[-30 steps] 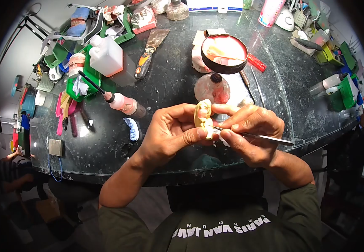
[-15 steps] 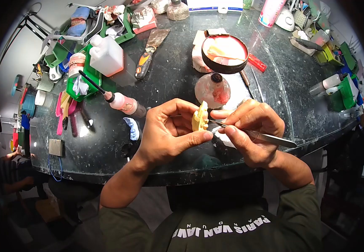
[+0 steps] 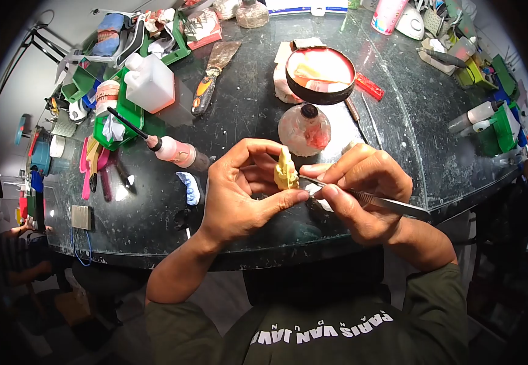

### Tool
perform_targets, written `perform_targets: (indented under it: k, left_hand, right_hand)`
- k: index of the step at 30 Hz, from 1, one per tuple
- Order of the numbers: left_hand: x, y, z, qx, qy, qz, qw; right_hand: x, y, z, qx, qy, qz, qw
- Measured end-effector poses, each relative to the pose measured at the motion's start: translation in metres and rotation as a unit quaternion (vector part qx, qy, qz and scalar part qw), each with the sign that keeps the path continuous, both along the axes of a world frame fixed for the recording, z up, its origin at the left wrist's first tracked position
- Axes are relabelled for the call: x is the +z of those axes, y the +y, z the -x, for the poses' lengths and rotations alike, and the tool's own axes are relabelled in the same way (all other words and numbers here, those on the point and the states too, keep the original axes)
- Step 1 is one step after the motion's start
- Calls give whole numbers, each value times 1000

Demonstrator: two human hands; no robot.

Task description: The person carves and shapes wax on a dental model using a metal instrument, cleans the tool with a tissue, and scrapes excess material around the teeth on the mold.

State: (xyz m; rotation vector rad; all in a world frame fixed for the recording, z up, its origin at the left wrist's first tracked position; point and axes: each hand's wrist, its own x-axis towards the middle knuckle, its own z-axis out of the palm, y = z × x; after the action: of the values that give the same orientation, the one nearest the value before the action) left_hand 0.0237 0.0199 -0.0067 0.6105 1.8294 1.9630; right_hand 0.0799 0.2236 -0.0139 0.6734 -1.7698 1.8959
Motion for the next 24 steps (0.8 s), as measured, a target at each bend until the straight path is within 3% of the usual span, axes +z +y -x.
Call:
perform_targets:
  k: [3,7,24]
  left_hand:
    - [-3,4,-4,16,-11,-15,1000]
    - [-8,8,-7,21,2,-53,998]
    - [-18,10,-12,51,109,-29,992]
  right_hand:
    - [-1,3,0,-20,29,-69,997]
    - [-4,-9,-1,-82,37,-23,996]
    - [-7,-12,0,-132,77,-68,986]
